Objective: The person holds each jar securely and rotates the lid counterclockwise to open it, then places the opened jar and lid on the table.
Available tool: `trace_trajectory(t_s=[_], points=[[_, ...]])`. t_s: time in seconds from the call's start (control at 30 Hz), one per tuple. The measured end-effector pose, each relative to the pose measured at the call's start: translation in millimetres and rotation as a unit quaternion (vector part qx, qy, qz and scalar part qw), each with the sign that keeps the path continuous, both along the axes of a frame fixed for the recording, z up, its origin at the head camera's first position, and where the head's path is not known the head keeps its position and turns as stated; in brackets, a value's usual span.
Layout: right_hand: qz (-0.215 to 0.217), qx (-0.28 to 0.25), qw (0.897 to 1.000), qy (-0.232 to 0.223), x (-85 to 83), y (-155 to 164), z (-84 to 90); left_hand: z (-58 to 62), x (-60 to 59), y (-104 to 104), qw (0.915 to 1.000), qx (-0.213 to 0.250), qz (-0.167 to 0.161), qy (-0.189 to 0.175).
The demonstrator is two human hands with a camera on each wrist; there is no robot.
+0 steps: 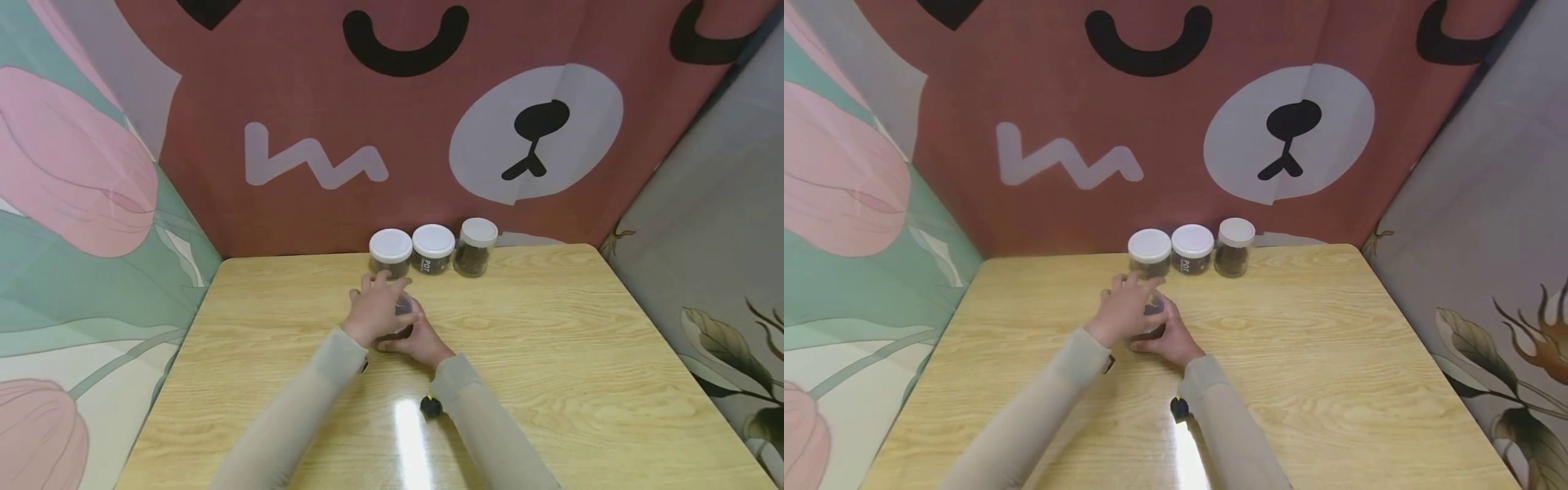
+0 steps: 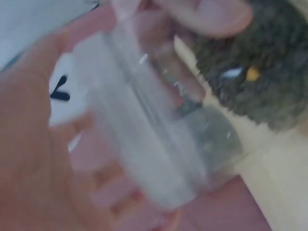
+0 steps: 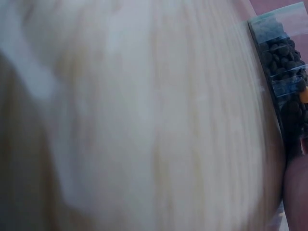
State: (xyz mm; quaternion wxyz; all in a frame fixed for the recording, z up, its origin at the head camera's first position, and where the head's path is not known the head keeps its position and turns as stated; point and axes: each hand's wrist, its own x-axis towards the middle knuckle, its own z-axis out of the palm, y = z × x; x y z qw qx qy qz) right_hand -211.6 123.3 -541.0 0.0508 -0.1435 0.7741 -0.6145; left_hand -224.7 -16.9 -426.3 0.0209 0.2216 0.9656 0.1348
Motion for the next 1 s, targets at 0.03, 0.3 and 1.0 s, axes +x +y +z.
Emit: trace_trajectory(t_s=[0.03,0.3,1.0], points=[[0.003,-0.006,1.0,-0.007,0.1,0,-0.3,1.3,-1.4,-2,0.9998,0.004,-0.02,-0.002],[-0.007,0.009,1.0,-0.017,0.4,0,-0.8,19.1,-2.4,-14,0.9897,-0.013,-0.129,-0.062],[0.016,-0.051,0.998,-0.027,-2.6,-2,-2.2,12.1,-5.1,-13,0.9957,-0.012,-0.057,-0.072]])
